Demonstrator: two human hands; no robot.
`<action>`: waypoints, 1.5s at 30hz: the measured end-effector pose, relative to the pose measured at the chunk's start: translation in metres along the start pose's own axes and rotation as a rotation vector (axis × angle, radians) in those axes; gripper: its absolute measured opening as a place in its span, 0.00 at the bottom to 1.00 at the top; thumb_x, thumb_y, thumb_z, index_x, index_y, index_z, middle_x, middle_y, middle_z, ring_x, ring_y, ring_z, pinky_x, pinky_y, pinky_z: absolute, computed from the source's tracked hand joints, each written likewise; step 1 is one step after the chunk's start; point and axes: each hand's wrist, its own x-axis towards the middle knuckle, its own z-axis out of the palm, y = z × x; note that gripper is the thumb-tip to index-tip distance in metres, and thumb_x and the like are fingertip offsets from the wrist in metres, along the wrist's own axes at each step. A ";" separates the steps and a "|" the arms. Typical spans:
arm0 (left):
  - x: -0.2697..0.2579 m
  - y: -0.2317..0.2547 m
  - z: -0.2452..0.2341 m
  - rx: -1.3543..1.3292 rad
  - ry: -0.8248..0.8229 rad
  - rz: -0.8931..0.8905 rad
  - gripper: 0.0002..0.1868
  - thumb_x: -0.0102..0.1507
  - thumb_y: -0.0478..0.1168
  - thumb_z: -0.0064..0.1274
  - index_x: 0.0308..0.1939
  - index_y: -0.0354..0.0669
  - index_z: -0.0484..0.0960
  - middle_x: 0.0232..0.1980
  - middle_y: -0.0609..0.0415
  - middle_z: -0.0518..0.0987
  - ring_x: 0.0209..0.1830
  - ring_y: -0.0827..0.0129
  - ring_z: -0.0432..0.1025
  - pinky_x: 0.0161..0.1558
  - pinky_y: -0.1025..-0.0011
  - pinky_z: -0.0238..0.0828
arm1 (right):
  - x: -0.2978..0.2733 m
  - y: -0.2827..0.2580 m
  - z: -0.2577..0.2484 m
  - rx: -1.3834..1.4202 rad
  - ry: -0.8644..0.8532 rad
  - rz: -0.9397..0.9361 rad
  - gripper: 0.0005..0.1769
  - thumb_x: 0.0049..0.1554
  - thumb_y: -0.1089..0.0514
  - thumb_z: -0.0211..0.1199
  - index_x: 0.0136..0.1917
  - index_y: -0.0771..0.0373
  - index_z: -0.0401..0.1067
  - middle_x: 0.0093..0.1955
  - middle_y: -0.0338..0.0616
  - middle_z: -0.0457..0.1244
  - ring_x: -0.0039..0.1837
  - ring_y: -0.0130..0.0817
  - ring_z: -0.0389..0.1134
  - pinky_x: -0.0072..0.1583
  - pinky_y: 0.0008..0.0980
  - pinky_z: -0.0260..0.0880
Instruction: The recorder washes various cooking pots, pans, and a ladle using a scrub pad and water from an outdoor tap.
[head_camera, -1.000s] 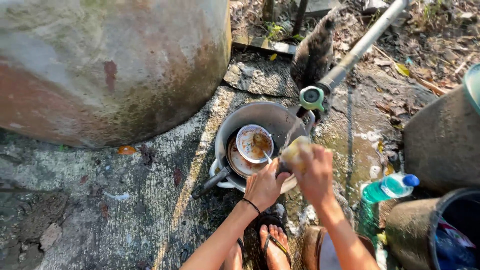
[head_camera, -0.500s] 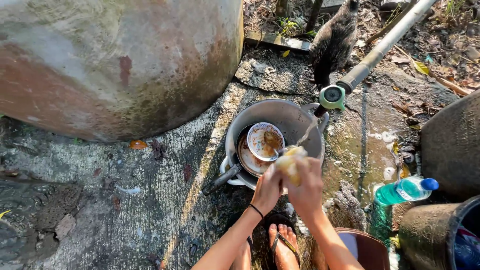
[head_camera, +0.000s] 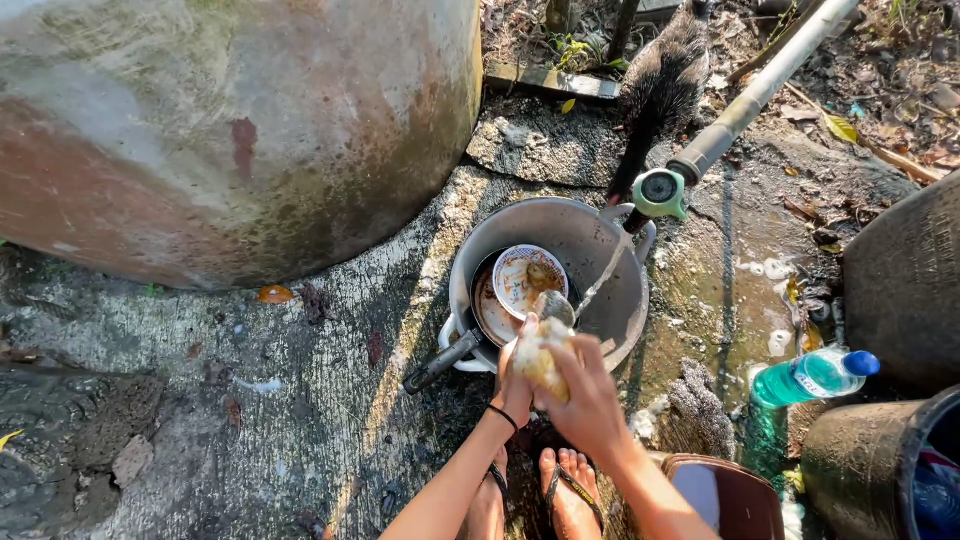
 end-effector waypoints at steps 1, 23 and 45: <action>-0.010 0.011 0.007 0.011 0.017 0.024 0.23 0.71 0.58 0.48 0.48 0.40 0.79 0.28 0.60 0.75 0.20 0.76 0.67 0.22 0.76 0.61 | -0.001 0.019 0.004 -0.082 0.003 0.108 0.24 0.54 0.57 0.67 0.61 0.63 0.68 0.59 0.59 0.59 0.55 0.54 0.66 0.53 0.46 0.71; 0.015 0.002 0.010 0.040 0.004 0.024 0.32 0.73 0.67 0.34 0.47 0.43 0.79 0.33 0.58 0.78 0.23 0.76 0.72 0.26 0.77 0.69 | 0.030 -0.016 -0.009 0.308 0.049 1.004 0.18 0.59 0.53 0.57 0.61 0.58 0.70 0.48 0.52 0.69 0.46 0.46 0.75 0.51 0.47 0.76; 0.056 -0.012 0.045 -0.190 -0.409 -0.209 0.44 0.63 0.80 0.38 0.59 0.45 0.75 0.53 0.54 0.81 0.50 0.67 0.79 0.53 0.65 0.79 | 0.003 0.028 -0.056 -0.039 -0.041 0.128 0.29 0.57 0.60 0.65 0.68 0.68 0.57 0.57 0.55 0.61 0.55 0.52 0.68 0.57 0.48 0.71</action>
